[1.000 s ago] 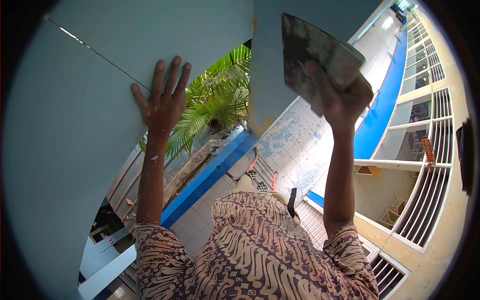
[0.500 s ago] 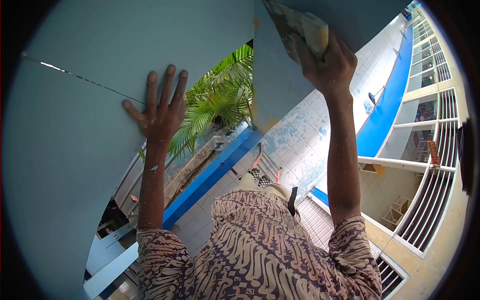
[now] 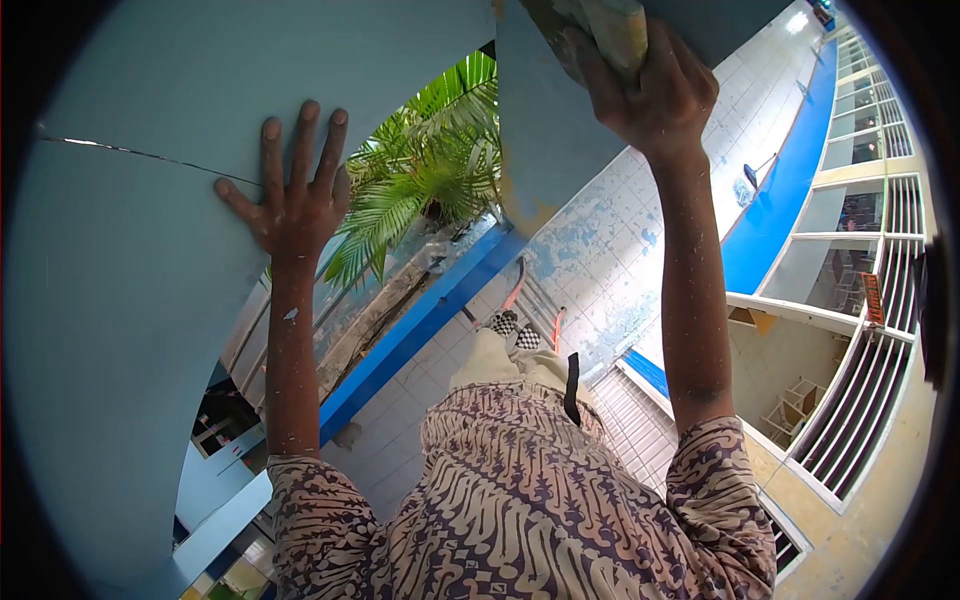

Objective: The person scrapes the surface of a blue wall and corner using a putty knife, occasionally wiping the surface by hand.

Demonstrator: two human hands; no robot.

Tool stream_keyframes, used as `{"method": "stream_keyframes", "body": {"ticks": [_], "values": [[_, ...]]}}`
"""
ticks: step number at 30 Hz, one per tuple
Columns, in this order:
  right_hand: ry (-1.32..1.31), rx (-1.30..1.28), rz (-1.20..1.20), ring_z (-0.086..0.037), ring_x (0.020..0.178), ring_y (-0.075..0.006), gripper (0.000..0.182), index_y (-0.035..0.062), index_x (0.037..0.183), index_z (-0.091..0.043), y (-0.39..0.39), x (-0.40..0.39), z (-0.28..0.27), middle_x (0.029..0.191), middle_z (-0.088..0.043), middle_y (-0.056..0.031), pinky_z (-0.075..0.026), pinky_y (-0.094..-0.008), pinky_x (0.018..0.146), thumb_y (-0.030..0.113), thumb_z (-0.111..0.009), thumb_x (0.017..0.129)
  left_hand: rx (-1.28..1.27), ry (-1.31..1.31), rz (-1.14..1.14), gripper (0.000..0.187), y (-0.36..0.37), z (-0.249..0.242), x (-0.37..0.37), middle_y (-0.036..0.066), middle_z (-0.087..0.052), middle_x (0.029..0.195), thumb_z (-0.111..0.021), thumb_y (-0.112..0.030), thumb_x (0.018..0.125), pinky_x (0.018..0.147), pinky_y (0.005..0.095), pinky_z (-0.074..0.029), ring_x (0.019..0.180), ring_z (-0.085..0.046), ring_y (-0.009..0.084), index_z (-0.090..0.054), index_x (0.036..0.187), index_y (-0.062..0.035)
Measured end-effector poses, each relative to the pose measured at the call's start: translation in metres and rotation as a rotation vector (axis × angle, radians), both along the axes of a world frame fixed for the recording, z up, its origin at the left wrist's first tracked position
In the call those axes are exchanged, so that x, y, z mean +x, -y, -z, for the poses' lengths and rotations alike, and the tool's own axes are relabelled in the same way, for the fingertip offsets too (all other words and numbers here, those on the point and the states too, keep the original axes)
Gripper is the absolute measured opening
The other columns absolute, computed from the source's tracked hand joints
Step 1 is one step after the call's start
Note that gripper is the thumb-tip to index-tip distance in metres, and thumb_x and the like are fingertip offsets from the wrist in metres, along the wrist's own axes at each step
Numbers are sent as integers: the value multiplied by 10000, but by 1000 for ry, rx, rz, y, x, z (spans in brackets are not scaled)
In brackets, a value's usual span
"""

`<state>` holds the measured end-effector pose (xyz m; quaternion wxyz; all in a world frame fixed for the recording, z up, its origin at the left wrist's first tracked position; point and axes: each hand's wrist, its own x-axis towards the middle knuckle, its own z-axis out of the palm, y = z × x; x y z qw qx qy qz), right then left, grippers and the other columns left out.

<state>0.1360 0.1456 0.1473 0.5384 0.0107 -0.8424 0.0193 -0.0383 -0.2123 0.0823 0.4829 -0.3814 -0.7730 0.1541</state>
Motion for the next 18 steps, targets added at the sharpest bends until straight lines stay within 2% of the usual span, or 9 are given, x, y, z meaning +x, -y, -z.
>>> {"method": "stream_keyframes", "body": {"ticks": [1,2,4,5,7,9,18], "values": [[110,-128,-8,-729,911,-322,367,-32,1102,-685,3,3,0,1016,-719,-182,-596,-430,780,143,-802,801,-10,5,-2,777,0,1,-1,-108,-415,1636,-745,-487,811,1199,734,121,1548,-313,259,-456,1532,-478],[116,-137,-10,-729,911,-322,367,-32,1102,-685,0,-4,3,1016,-719,-182,-596,-430,780,143,-802,801,28,12,27,768,-1,3,-3,-123,-429,1625,-713,-438,819,1207,731,114,1541,-329,243,-446,1539,-468],[-344,149,-151,-617,534,-289,329,-18,1006,-643,-8,-25,3,750,-638,-126,-482,-401,462,90,-841,766,62,19,52,762,-2,5,-5,-138,-444,1615,-680,-389,827,1215,728,107,1535,-344,226,-437,1546,-458],[-341,144,-153,-617,534,-289,329,-18,1006,-643,-9,-21,5,750,-638,-126,-482,-401,462,90,-841,766,66,18,54,767,-2,5,-5,-137,-438,1618,-681,-393,823,1215,728,108,1537,-341,224,-436,1546,-461],[-82,97,-26,-644,596,-313,340,-21,1006,-635,-1,-7,-6,753,-639,-138,-513,-407,513,135,-840,785,68,18,55,772,-2,3,-4,-137,-433,1622,-683,-398,819,1215,728,108,1538,-337,222,-434,1546,-463],[-68,84,-13,-639,591,-318,328,-18,993,-633,4,-4,-11,742,-632,-136,-514,-412,515,143,-836,792,-6,-20,-13,798,-1,1,-3,-114,-391,1650,-725,-543,820,1207,725,119,1561,-288,244,-415,1553,-481],[-91,47,-27,-672,626,-333,308,-25,1004,-656,6,-7,-14,786,-680,-156,-542,-413,551,161,-823,823,-13,-50,-29,795,-2,1,-3,-133,-383,1651,-712,-578,820,1215,719,110,1552,-306,227,-409,1551,-497]]}}
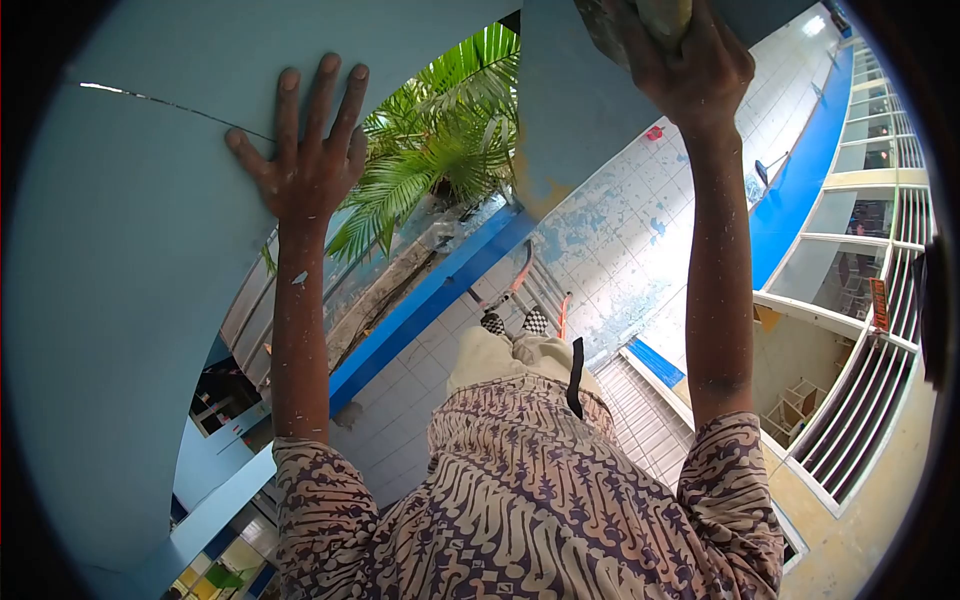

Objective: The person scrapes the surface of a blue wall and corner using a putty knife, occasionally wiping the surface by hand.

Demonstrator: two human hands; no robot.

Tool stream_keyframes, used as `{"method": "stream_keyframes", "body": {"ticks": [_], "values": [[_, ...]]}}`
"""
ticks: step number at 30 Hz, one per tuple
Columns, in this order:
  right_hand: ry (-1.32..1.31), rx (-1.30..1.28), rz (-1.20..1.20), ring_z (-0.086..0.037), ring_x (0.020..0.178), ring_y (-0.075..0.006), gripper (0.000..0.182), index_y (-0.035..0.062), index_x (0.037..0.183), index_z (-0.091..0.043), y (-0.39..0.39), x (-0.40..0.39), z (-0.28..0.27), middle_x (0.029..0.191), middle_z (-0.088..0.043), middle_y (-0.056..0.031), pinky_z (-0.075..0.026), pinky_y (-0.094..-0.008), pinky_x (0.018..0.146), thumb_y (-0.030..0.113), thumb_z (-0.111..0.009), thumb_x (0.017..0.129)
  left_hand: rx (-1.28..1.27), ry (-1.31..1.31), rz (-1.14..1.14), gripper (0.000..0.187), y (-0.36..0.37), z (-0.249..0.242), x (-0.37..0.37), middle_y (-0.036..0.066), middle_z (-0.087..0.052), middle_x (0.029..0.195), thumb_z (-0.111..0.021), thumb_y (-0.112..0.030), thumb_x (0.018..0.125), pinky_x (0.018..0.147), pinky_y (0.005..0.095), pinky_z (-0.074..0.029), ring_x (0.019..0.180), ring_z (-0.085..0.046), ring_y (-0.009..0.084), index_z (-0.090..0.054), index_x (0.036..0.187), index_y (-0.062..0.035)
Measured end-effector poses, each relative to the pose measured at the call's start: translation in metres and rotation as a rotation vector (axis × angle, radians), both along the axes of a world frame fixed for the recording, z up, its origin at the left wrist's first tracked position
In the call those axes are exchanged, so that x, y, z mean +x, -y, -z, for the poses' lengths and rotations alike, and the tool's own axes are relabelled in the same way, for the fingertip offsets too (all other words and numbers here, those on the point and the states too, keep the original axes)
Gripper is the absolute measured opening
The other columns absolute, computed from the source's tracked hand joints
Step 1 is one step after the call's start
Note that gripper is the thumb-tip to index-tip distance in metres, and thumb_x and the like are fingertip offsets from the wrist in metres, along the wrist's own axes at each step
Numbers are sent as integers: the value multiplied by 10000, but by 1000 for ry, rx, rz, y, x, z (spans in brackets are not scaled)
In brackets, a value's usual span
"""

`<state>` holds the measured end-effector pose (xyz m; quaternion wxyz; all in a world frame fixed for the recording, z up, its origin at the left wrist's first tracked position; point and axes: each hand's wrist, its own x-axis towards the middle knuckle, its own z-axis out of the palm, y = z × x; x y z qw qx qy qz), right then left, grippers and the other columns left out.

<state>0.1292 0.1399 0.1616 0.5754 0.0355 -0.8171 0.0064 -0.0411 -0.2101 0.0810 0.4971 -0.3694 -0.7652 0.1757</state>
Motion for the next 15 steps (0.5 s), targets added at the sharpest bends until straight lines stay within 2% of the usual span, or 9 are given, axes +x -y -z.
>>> {"method": "stream_keyframes", "body": {"ticks": [3,5,7,9,13,15], "values": [[7,-18,-25,-705,671,-330,291,-29,1028,-680,0,-1,2,805,-700,-164,-565,-404,584,145,-811,835,18,29,4,792,0,1,2,-133,-388,1648,-710,-580,821,1217,715,116,1547,-314,219,-409,1549,-501],[-44,43,-13,-725,709,-330,323,-39,1084,-689,2,-2,-3,846,-721,-177,-577,-391,608,132,-805,837,10,13,-5,797,0,0,2,-136,-392,1644,-711,-586,817,1218,711,123,1543,-319,210,-406,1549,-505],[-14,-10,-47,-745,746,-330,344,-23,1126,-696,7,2,-7,906,-743,-189,-592,-387,632,115,-806,831,7,2,1,816,2,1,0,-147,-389,1643,-723,-595,800,1220,707,123,1540,-323,202,-406,1547,-510],[-14,-50,-37,-747,741,-331,342,-20,1124,-697,8,2,-5,903,-742,-190,-594,-387,636,111,-808,828,80,25,72,764,-1,4,-2,-157,-352,1661,-661,-480,867,1241,713,51,1552,-300,176,-368,1572,-479],[-19,-24,-31,-744,729,-334,345,-27,1123,-693,5,2,-4,895,-739,-193,-592,-384,629,108,-807,827,68,15,57,755,0,2,-2,-159,-357,1658,-663,-477,864,1244,708,43,1551,-302,174,-380,1564,-482],[-32,-9,-53,-744,734,-334,349,-35,1124,-690,4,1,-2,888,-736,-196,-591,-386,626,108,-804,826,24,4,18,793,0,2,0,-152,-390,1642,-713,-550,812,1222,714,99,1538,-327,200,-412,1545,-509]]}}
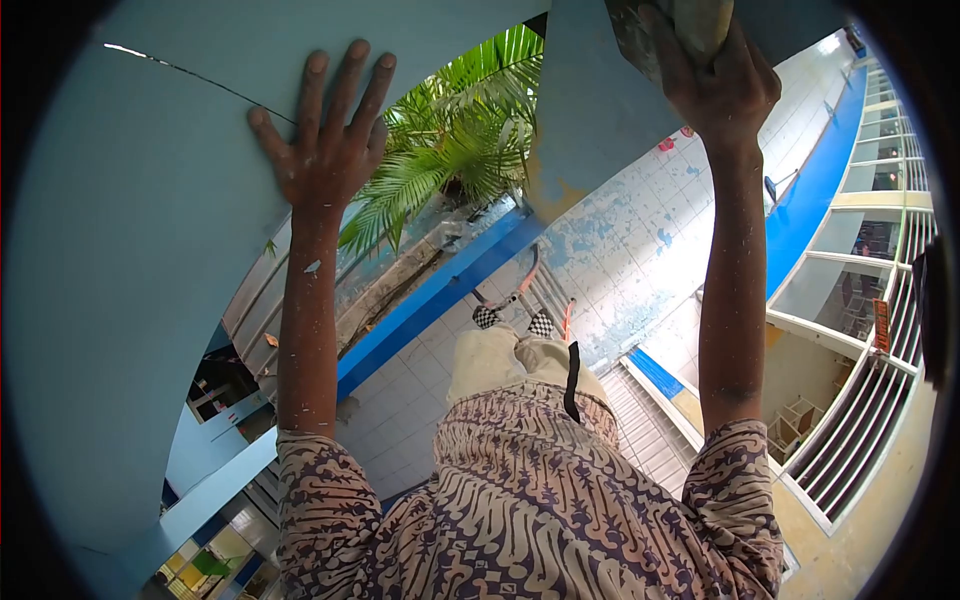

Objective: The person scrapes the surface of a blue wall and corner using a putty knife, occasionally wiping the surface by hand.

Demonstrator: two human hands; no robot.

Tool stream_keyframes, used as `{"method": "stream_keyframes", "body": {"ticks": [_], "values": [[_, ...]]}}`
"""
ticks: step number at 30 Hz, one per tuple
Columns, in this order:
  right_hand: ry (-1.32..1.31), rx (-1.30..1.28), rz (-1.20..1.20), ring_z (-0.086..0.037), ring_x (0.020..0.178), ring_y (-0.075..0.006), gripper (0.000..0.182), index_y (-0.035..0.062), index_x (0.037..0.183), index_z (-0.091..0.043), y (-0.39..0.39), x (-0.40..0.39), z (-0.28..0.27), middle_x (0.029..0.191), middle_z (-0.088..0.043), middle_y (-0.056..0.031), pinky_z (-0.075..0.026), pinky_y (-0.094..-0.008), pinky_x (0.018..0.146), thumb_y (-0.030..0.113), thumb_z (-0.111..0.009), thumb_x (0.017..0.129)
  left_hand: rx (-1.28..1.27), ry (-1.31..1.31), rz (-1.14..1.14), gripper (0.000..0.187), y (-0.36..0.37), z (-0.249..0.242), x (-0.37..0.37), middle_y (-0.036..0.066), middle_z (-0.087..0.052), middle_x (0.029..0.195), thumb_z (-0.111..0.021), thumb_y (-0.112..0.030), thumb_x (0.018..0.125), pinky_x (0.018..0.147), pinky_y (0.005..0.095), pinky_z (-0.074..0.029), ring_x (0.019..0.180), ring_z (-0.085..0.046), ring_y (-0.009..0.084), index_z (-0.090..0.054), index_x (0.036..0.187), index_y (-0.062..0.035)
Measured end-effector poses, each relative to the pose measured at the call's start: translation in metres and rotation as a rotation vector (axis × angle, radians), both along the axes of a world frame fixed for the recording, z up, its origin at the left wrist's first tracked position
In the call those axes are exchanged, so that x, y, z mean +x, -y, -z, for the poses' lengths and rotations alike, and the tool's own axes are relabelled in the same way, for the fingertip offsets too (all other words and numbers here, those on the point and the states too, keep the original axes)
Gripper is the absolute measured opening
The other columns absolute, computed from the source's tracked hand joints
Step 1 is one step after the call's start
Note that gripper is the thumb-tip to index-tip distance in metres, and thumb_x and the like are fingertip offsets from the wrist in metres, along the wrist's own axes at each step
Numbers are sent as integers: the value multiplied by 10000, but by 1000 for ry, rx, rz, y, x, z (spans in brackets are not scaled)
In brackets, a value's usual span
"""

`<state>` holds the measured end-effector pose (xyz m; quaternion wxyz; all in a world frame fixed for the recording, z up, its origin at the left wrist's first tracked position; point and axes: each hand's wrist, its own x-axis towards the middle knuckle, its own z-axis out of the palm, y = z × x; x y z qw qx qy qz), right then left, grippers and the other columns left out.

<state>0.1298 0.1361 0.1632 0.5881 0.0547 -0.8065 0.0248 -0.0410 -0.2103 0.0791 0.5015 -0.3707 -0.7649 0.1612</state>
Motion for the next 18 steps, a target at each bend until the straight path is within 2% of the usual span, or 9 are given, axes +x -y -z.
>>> {"method": "stream_keyframes", "body": {"ticks": [4,6,7,9,10,13,14,16,18], "values": [[3,45,19,-734,679,-329,343,-40,1103,-701,-3,5,3,824,-729,-181,-581,-383,591,123,-806,820,-19,-18,-32,788,-1,-2,2,-151,-388,1642,-706,-551,816,1225,714,92,1539,-325,201,-412,1545,-508],[161,-53,96,-740,946,-359,485,-25,1234,-652,-6,11,10,1040,-720,-227,-608,-426,766,144,-813,809,-21,-15,-16,788,0,-2,3,-147,-374,1652,-698,-553,821,1227,712,89,1542,-320,199,-407,1551,-501],[156,-49,89,-740,946,-359,485,-25,1234,-652,-13,9,13,1040,-720,-227,-608,-426,766,144,-813,809,-17,-19,-23,788,0,-3,2,-147,-374,1652,-698,-553,821,1227,712,89,1542,-320,199,-407,1551,-501],[-14,179,125,-767,688,-254,453,11,1020,-746,-25,-1,15,842,-760,-114,-609,-292,585,348,-924,775,-19,-20,-13,783,-1,-2,2,-143,-360,1661,-686,-545,831,1228,713,85,1545,-315,196,-399,1558,-494],[-19,180,115,-767,688,-254,453,11,1020,-746,-27,0,13,842,-760,-114,-609,-292,585,348,-924,775,-18,-24,-24,783,-1,-2,3,-143,-360,1661,-686,-545,831,1228,713,85,1545,-315,196,-399,1558,-494],[43,620,354,-781,710,-267,483,26,1015,-754,-30,6,9,872,-775,-110,-618,-289,607,403,-926,767,-16,-56,-14,757,-3,-3,2,-139,-353,1665,-661,-531,856,1238,707,61,1547,-309,193,-390,1562,-491],[40,620,354,-781,710,-267,483,26,1015,-754,-30,3,12,872,-775,-110,-618,-289,607,403,-926,767,-15,-58,-15,757,-2,-3,2,-139,-353,1665,-661,-531,856,1238,707,61,1547,-309,193,-390,1562,-491],[-30,169,144,-783,719,-268,452,33,998,-755,-31,0,18,877,-777,-107,-620,-295,610,380,-931,767,-10,-64,-15,749,-3,-2,3,-144,-354,1663,-655,-526,862,1243,702,51,1548,-306,189,-389,1562,-493],[-27,173,141,-782,714,-264,443,34,995,-752,-33,1,19,871,-777,-103,-619,-297,608,368,-933,766,-5,-63,-16,743,-4,-2,3,-147,-357,1661,-654,-523,865,1243,704,46,1550,-303,187,-391,1560,-495]]}}
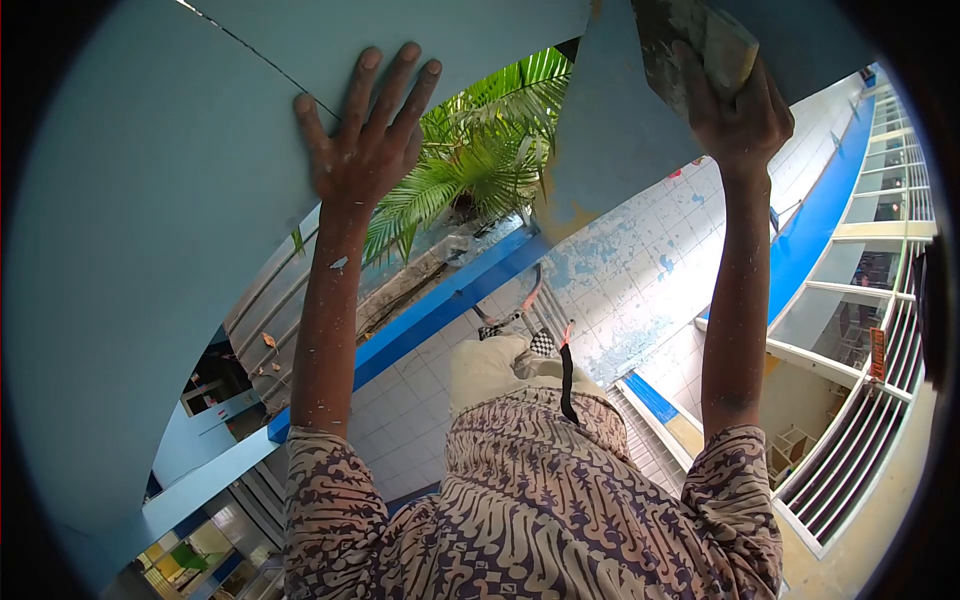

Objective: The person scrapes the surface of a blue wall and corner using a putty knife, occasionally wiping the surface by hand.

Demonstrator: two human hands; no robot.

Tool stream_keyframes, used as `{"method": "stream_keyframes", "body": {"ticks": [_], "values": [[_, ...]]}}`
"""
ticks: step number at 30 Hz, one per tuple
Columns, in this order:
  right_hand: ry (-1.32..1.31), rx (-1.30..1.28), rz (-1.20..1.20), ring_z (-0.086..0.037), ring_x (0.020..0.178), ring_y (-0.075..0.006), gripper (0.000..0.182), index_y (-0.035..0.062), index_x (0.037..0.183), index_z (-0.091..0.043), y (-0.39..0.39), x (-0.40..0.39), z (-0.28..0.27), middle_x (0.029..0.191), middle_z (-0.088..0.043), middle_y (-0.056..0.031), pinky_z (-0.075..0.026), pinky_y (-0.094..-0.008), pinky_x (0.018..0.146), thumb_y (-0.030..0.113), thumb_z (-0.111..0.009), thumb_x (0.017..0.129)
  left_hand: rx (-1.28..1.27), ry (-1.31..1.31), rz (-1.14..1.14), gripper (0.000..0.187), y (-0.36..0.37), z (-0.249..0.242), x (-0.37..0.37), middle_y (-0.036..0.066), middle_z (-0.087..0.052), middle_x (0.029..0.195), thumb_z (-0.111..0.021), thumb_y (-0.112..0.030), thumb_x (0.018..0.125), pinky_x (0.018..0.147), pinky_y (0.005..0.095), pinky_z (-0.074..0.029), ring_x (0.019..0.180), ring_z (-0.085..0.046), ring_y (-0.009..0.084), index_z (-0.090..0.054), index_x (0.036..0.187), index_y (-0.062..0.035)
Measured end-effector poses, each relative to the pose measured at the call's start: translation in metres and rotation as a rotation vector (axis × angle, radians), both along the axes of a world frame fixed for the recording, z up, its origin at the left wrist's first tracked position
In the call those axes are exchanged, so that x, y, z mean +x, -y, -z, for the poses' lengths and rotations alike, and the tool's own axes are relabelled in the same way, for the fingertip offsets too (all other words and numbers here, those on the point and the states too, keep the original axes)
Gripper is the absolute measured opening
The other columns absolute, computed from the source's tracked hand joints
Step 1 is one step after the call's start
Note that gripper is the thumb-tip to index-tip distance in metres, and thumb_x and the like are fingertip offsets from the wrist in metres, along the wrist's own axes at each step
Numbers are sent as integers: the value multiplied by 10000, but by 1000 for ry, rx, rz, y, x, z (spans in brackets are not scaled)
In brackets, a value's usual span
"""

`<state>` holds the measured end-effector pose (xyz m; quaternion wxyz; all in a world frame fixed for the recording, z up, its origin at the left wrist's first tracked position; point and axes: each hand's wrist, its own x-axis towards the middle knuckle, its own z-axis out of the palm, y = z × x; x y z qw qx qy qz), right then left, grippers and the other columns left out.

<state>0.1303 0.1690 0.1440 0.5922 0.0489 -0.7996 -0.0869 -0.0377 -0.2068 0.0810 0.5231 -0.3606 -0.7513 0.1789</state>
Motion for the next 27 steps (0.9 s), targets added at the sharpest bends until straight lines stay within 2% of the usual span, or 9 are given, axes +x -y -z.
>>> {"method": "stream_keyframes", "body": {"ticks": [5,7,14,16,17,19,26,27], "values": [[46,-54,-35,-781,711,-252,426,34,981,-744,3,2,-1,857,-778,-88,-620,-300,609,351,-932,768,1,-1,3,726,0,1,-1,-157,-365,1654,-653,-521,872,1246,708,30,1551,-297,179,-398,1552,-501],[18,-75,-45,-779,703,-246,406,40,971,-744,3,0,-1,850,-777,-81,-617,-299,602,342,-928,772,81,58,80,699,-2,3,-1,-171,-331,1667,-613,-391,892,1259,706,-6,1545,-309,152,-402,1554,-470],[30,-51,-37,-776,692,-247,426,41,981,-743,-2,1,4,849,-775,-85,-612,-296,598,369,-925,777,68,44,56,700,-3,3,0,-168,-330,1668,-613,-382,889,1260,704,-7,1545,-310,152,-406,1552,-468],[42,21,32,-776,693,-253,448,38,983,-742,-3,0,4,849,-774,-93,-614,-296,600,386,-928,770,83,43,76,696,-4,3,-1,-169,-333,1666,-611,-379,892,1260,705,-9,1543,-313,150,-408,1551,-470],[42,23,31,-776,693,-253,448,38,983,-742,-3,0,3,849,-774,-93,-614,-296,600,386,-928,770,85,43,75,696,-3,4,-1,-169,-333,1666,-611,-379,892,1260,705,-9,1543,-313,150,-408,1551,-470],[8,66,31,-775,691,-258,465,33,982,-744,-3,-1,3,850,-772,-100,-614,-296,600,393,-935,759,-4,2,-18,773,-1,1,1,-157,-348,1662,-673,-539,844,1252,700,24,1549,-300,175,-379,1558,-508],[20,-44,-3,-764,666,-251,451,32,978,-749,0,3,2,820,-757,-86,-609,-303,589,377,-938,756,7,21,8,776,-2,4,0,-154,-342,1666,-678,-516,844,1249,705,30,1556,-287,175,-377,1560,-506],[53,166,77,-751,642,-250,431,34,959,-744,3,5,-4,790,-742,-78,-599,-305,574,364,-937,759,5,18,6,774,-2,4,1,-151,-340,1668,-676,-508,847,1251,703,28,1557,-285,175,-378,1562,-500]]}}
